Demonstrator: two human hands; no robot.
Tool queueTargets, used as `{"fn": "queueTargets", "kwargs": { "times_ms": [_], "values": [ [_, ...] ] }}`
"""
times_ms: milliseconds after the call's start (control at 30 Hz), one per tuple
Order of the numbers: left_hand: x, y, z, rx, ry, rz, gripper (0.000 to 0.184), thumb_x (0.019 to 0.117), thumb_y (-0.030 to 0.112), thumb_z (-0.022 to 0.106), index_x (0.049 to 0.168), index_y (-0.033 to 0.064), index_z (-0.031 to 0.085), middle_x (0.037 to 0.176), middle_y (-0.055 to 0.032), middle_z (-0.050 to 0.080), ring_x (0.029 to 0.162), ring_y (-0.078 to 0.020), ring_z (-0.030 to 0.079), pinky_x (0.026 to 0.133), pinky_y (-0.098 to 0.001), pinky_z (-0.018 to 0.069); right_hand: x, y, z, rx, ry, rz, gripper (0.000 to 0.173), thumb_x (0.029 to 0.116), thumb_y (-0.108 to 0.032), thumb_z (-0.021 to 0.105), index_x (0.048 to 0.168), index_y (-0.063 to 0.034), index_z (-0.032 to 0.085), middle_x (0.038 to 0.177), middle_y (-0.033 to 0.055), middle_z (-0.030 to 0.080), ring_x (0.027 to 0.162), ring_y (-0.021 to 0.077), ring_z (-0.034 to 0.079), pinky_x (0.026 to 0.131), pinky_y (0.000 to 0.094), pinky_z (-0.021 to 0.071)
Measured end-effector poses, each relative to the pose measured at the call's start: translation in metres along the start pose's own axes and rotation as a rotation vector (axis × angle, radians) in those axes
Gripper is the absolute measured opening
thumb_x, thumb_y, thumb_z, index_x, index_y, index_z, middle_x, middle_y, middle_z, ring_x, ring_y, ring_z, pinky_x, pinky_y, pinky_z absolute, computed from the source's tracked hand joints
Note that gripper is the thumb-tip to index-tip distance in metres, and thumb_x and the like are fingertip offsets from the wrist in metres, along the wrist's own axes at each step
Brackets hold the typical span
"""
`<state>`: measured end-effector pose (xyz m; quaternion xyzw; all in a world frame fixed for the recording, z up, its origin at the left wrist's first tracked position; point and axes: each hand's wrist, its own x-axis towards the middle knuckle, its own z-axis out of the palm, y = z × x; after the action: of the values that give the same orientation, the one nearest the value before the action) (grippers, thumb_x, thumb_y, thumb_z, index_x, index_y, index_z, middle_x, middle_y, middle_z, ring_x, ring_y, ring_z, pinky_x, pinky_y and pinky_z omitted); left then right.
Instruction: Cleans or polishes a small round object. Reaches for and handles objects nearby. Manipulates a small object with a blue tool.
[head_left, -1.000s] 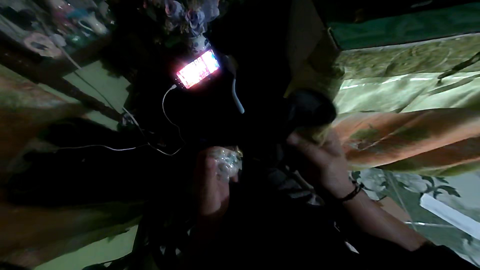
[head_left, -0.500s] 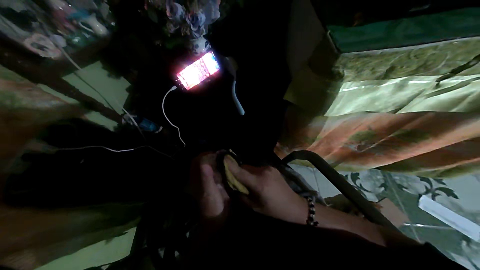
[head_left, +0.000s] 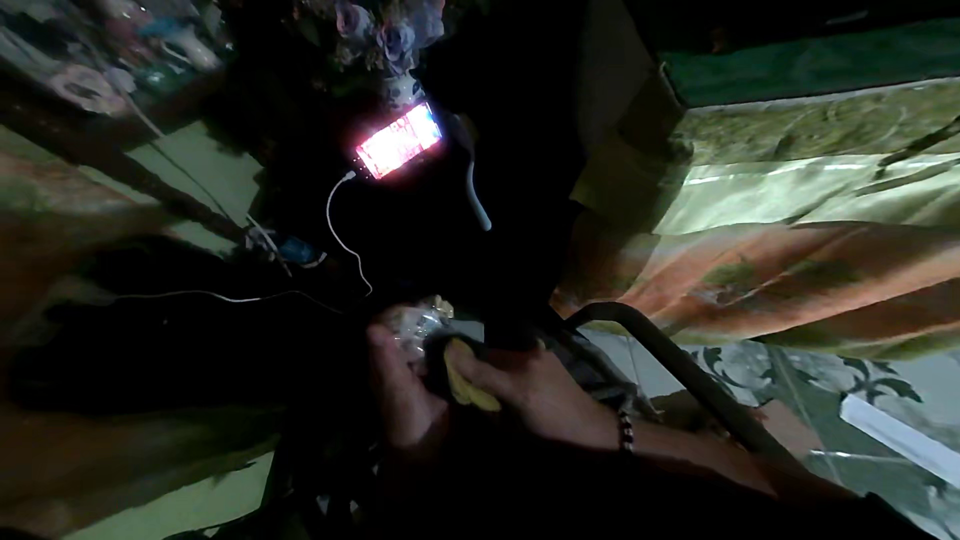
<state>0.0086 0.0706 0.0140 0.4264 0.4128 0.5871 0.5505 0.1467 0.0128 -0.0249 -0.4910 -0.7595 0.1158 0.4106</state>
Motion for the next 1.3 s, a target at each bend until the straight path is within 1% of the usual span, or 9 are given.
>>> {"fn": "queueTargets", "kwargs": {
  "times_ms": [233, 433, 500, 567, 633, 800, 1000, 1200, 1300],
  "values": [
    [-0.010, -0.019, 0.001, -0.083, -0.110, -0.015, 0.052, 0.1006, 0.059, 0.047, 0.115, 0.0101, 0.061, 0.094, 0.0036, 0.069, 0.087, -0.0053, 0.067, 0.080, -0.0258, 0.0584, 0.005, 0.000, -0.009, 0.060, 0.025, 0.042, 0.062, 0.0865, -0.019, 0.068, 0.147, -0.0190, 0.055, 0.086, 0.0089, 0.071, 0.064, 0.0239, 0.067, 0.051, 0.0450, 0.0545],
    [-0.005, -0.009, 0.003, -0.120, -0.017, -0.003, 0.047, 0.1087, 0.045, 0.032, 0.109, 0.0085, 0.061, 0.091, 0.0024, 0.069, 0.087, -0.0054, 0.068, 0.078, -0.0254, 0.0593, -0.005, 0.009, 0.001, 0.117, 0.005, -0.024, 0.062, 0.0846, -0.019, 0.073, 0.144, -0.0173, 0.057, 0.084, 0.0098, 0.071, 0.065, 0.0249, 0.068, 0.054, 0.0459, 0.0561],
    [-0.003, -0.002, 0.002, -0.117, 0.017, -0.054, 0.049, 0.1093, 0.045, 0.025, 0.115, 0.0071, 0.055, 0.092, 0.0014, 0.068, 0.084, -0.0059, 0.068, 0.076, -0.0257, 0.0597, -0.016, 0.015, 0.004, 0.279, 0.018, 0.002, 0.058, 0.0854, -0.017, 0.074, 0.141, -0.0091, 0.060, 0.095, 0.0116, 0.075, 0.079, 0.0205, 0.073, 0.068, 0.0419, 0.0604],
    [0.000, -0.007, 0.000, -0.185, 0.019, -0.061, 0.056, 0.1020, 0.060, 0.041, 0.113, 0.0072, 0.057, 0.087, -0.0024, 0.070, 0.068, -0.0092, 0.067, 0.056, -0.0250, 0.0576, -0.020, 0.020, 0.001, 0.545, 0.042, 0.094, 0.054, 0.0863, -0.010, 0.069, 0.138, 0.0017, 0.059, 0.113, 0.0086, 0.074, 0.101, 0.0079, 0.070, 0.089, 0.0287, 0.0590],
    [-0.002, -0.015, -0.002, -0.223, -0.040, -0.045, 0.063, 0.0896, 0.067, 0.058, 0.116, 0.0094, 0.059, 0.095, -0.0033, 0.071, 0.072, -0.0109, 0.068, 0.057, -0.0264, 0.0577, -0.014, 0.018, -0.007, 0.871, 0.034, 0.211, 0.042, 0.0920, -0.007, 0.068, 0.133, 0.0004, 0.060, 0.120, -0.0009, 0.070, 0.109, 0.0010, 0.065, 0.098, 0.0229, 0.0552],
    [-0.011, -0.033, 0.000, -0.070, -0.186, 0.187, 0.057, 0.0976, 0.059, 0.053, 0.124, 0.0085, 0.056, 0.118, 0.0003, 0.068, 0.110, -0.0115, 0.065, 0.095, -0.0314, 0.0558, 0.002, 0.012, -0.008, 1.167, 0.056, 0.337, 0.016, 0.0973, -0.014, 0.068, 0.113, -0.0088, 0.070, 0.104, -0.0070, 0.074, 0.097, 0.0017, 0.068, 0.090, 0.0240, 0.0571],
    [-0.010, -0.044, -0.010, 0.204, -0.226, 0.317, 0.064, 0.1066, 0.054, 0.034, 0.128, -0.0025, 0.054, 0.122, -0.0038, 0.063, 0.110, -0.0075, 0.062, 0.094, -0.0252, 0.0543, 0.004, 0.010, -0.008, 1.225, 0.070, 0.423, 0.008, 0.0959, -0.012, 0.070, 0.102, -0.0086, 0.075, 0.097, -0.0043, 0.075, 0.092, 0.0032, 0.069, 0.085, 0.0247, 0.0583],
    [-0.002, -0.045, -0.008, 0.240, -0.301, 0.552, 0.067, 0.1048, 0.046, 0.050, 0.147, -0.0046, 0.038, 0.133, -0.0115, 0.060, 0.119, -0.0180, 0.062, 0.100, -0.0342, 0.0546, 0.009, 0.005, -0.009, 1.266, 0.113, 0.493, 0.008, 0.0965, -0.013, 0.069, 0.100, -0.0082, 0.074, 0.093, -0.0033, 0.075, 0.087, 0.0038, 0.069, 0.082, 0.0242, 0.0580],
    [-0.001, -0.043, -0.008, 0.176, -0.282, 0.516, 0.054, 0.1042, 0.043, 0.052, 0.137, -0.0001, 0.054, 0.124, -0.0045, 0.066, 0.108, -0.0115, 0.067, 0.092, -0.0304, 0.0583, 0.009, 0.002, -0.014, 1.240, 0.040, 0.449, 0.007, 0.0976, -0.013, 0.068, 0.101, -0.0104, 0.073, 0.094, -0.0075, 0.074, 0.087, 0.0001, 0.068, 0.081, 0.0210, 0.0568]
  ]
}}
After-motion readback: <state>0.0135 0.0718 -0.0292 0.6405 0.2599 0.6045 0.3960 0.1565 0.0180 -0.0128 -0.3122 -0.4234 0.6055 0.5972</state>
